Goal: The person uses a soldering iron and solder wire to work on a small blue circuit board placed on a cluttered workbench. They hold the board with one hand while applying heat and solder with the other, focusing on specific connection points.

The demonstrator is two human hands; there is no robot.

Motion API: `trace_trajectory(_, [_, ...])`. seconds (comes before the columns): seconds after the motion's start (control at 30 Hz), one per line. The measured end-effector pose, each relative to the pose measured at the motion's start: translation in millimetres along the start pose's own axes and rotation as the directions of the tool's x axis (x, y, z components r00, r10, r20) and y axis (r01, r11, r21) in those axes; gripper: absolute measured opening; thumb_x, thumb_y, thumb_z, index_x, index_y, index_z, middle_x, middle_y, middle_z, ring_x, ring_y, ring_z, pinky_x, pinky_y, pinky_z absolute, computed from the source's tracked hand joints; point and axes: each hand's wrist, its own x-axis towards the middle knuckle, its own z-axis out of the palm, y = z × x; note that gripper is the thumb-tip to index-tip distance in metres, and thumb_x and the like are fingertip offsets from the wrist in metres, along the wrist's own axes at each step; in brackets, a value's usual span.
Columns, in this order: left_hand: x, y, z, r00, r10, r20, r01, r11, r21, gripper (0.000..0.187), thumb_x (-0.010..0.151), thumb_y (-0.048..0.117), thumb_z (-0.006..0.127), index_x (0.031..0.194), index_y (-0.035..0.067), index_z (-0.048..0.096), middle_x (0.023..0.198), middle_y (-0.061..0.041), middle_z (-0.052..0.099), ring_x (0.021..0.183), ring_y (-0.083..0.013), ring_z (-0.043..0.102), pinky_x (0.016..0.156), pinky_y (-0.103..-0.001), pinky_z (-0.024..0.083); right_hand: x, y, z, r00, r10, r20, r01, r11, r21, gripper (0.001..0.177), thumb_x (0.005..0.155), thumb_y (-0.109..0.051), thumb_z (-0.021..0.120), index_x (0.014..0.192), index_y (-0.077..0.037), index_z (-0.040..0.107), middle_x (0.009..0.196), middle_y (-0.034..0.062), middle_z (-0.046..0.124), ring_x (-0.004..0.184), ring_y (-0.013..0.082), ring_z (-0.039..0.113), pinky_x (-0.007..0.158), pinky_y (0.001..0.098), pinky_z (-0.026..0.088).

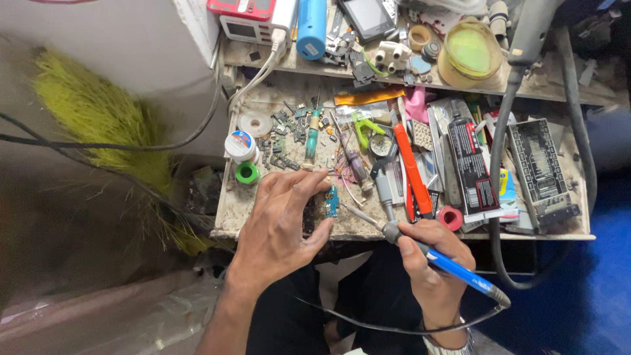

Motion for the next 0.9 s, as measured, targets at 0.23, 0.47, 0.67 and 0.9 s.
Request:
trace_trajectory(0.23, [0.7, 3.1, -0.4, 0.999, -0.044, 0.005, 0.044, 0.999, 0.025, 0.060, 0.075, 0.015, 0.085, 0.127, 0.009, 0.057, 0.119, -0.011, 0.065, 0.119, -0.0336, 0.057, 0.108, -0.046, 0.042, 13.0, -11.0, 1.5, 0.983, 0.028, -0.182, -0.019, 0.999, 0.046, 0.018, 0.097, -0.008, 0.073, 0.110, 0.004, 0.070, 0.091, 0.0087, 0.069, 0.087, 0.0140, 0.063, 0.098, 0.0263, 0.051])
trace_trajectory(0.47, [-2.2, 1.9, -0.1, 0.999, -0.043, 0.012, 0.042, 0.998, 0.042, 0.058, 0.075, 0.017, 0.085, 0.126, 0.009, 0.059, 0.119, -0.011, 0.065, 0.120, -0.0332, 0.057, 0.109, -0.046, 0.041, 49.0, -44.1, 12.8, 0.975, -0.189, -0.118, 0.137, 0.926, -0.353, 0.019, 0.097, -0.009, 0.079, 0.113, 0.001, 0.075, 0.093, 0.0093, 0.070, 0.073, 0.0130, 0.065, 0.067, 0.0253, 0.050])
trace_trajectory(0.67, [-4.2, 0.3, -1.1, 0.999, -0.043, 0.013, 0.042, 0.998, 0.040, 0.057, 0.075, 0.018, 0.085, 0.126, 0.009, 0.060, 0.119, -0.011, 0.065, 0.119, -0.0336, 0.057, 0.108, -0.046, 0.041, 63.9, -49.1, 26.1, 0.977, -0.179, -0.114, 0.123, 0.915, -0.384, 0.022, 0.094, -0.009, 0.080, 0.112, 0.002, 0.076, 0.082, 0.0098, 0.066, 0.068, 0.0146, 0.058, 0.062, 0.0283, 0.045])
trace_trajectory(0.9, [-4.3, -1.6, 0.8, 0.999, -0.029, 0.015, 0.029, 0.999, 0.032, 0.057, 0.076, 0.018, 0.085, 0.126, 0.009, 0.059, 0.119, -0.011, 0.065, 0.119, -0.0318, 0.058, 0.110, -0.046, 0.041, 59.6, -44.1, 22.1, 0.973, -0.187, -0.138, 0.130, 0.929, -0.346, 0.020, 0.099, -0.010, 0.079, 0.114, 0.003, 0.076, 0.087, 0.0071, 0.067, 0.071, 0.0109, 0.058, 0.064, 0.0265, 0.044])
